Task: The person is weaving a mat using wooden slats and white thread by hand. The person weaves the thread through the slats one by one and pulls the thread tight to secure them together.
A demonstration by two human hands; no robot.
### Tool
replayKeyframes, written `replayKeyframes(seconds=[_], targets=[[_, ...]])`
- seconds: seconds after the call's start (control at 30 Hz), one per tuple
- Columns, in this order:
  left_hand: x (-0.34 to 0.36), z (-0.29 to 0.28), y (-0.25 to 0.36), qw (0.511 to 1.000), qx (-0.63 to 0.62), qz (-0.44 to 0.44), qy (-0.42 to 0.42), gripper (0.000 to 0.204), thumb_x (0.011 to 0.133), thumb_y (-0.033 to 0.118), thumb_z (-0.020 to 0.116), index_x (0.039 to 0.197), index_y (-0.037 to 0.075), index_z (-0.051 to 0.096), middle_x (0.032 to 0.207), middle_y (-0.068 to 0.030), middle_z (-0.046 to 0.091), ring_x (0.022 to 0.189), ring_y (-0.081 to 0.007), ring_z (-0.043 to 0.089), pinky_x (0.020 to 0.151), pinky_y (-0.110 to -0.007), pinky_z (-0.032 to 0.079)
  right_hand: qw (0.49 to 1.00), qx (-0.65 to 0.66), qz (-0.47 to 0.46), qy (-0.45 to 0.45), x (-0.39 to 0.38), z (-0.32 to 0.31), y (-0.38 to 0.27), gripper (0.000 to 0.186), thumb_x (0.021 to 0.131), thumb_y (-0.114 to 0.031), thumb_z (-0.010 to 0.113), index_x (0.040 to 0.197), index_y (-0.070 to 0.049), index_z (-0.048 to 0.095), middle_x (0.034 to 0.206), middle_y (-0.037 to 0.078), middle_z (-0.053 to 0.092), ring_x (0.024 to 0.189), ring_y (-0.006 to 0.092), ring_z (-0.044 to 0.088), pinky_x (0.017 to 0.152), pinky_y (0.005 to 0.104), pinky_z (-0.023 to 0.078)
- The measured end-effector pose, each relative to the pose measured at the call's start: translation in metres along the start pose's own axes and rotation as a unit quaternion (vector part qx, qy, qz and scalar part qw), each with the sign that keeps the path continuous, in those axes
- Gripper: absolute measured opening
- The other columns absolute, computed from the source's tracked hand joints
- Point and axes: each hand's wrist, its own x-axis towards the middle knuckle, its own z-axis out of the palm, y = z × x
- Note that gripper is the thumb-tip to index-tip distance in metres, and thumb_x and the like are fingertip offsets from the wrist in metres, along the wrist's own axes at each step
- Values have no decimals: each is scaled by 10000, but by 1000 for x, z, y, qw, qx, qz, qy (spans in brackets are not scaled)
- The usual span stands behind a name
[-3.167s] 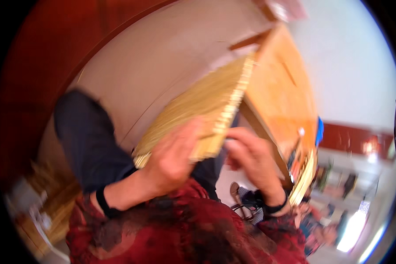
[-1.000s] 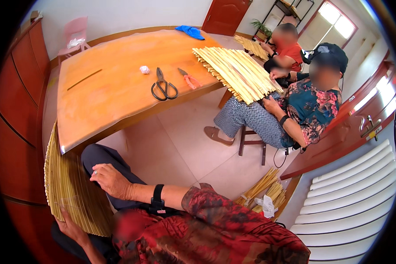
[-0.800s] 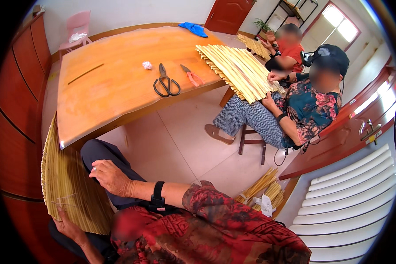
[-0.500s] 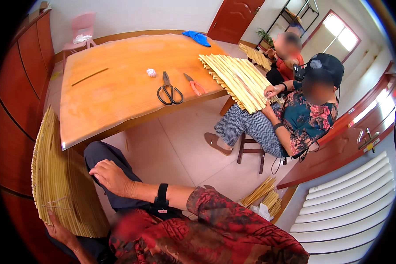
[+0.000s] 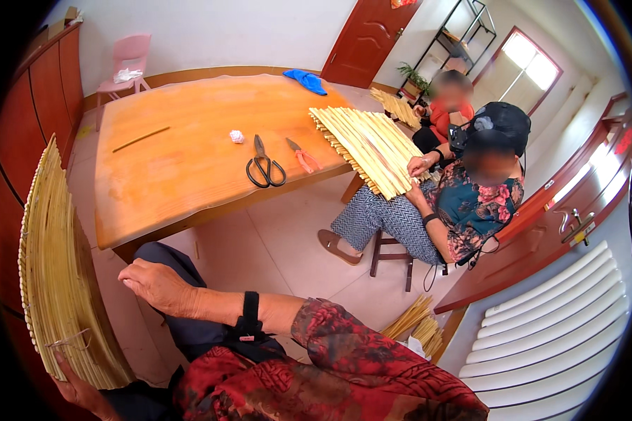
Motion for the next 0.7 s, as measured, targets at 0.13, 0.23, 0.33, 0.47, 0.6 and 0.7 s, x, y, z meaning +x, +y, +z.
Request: replayKeyframes(seconds=[0.13, 0.23, 0.33, 0.47, 0.6, 0.7], targets=[[5, -5, -6, 997, 60, 44, 5, 406, 965, 179, 463, 1305, -37, 409, 1248, -157, 510, 1031, -197, 560, 846, -283, 494, 1000, -13, -5, -24, -6, 1, 5, 120, 866, -129, 507, 920, -37, 561, 853, 143, 548, 848, 335, 540, 739, 403, 456], [5, -2, -1, 997, 65, 29, -5, 408, 970, 180, 452, 1311, -38, 401, 1252, -157, 506, 1037, -196, 556, 848, -281, 492, 999, -22, 3, -39, -11, 2, 10, 122, 866, -135, 508, 915, -36, 560, 854, 146, 547, 849, 336, 541, 738, 405, 456], [8, -4, -11, 999, 22, -26, -27, 408, 974, 180, 444, 1314, -39, 397, 1253, -148, 504, 1037, -188, 551, 847, -279, 486, 999, -17, 12, -45, -13, 1, 11, 125, 866, -140, 509, 915, -38, 563, 857, 149, 547, 847, 339, 542, 737, 407, 457], [5, 0, -23, 998, -17, -52, -44, 407, 975, 185, 445, 1311, -38, 400, 1240, -127, 508, 1016, -173, 546, 837, -281, 473, 995, -2, 26, -97, -13, -2, 8, 141, 873, -147, 507, 936, -37, 571, 866, 153, 550, 847, 345, 548, 740, 409, 457], [6, 2, -32, 998, 15, -35, -50, 405, 974, 194, 450, 1306, -34, 406, 1217, -123, 520, 999, -169, 546, 828, -285, 471, 995, -7, 8, -98, -15, -4, 9, 153, 880, -152, 502, 944, -35, 576, 874, 153, 553, 851, 348, 552, 745, 408, 458], [4, 7, -31, 998, 2, -38, -42, 424, 960, 239, 480, 1269, -48, 444, 1169, -126, 553, 975, -177, 550, 831, -287, 456, 995, -20, 24, -90, -18, -8, 13, 156, 884, -158, 502, 937, -33, 579, 878, 154, 554, 854, 347, 552, 749, 405, 458]])
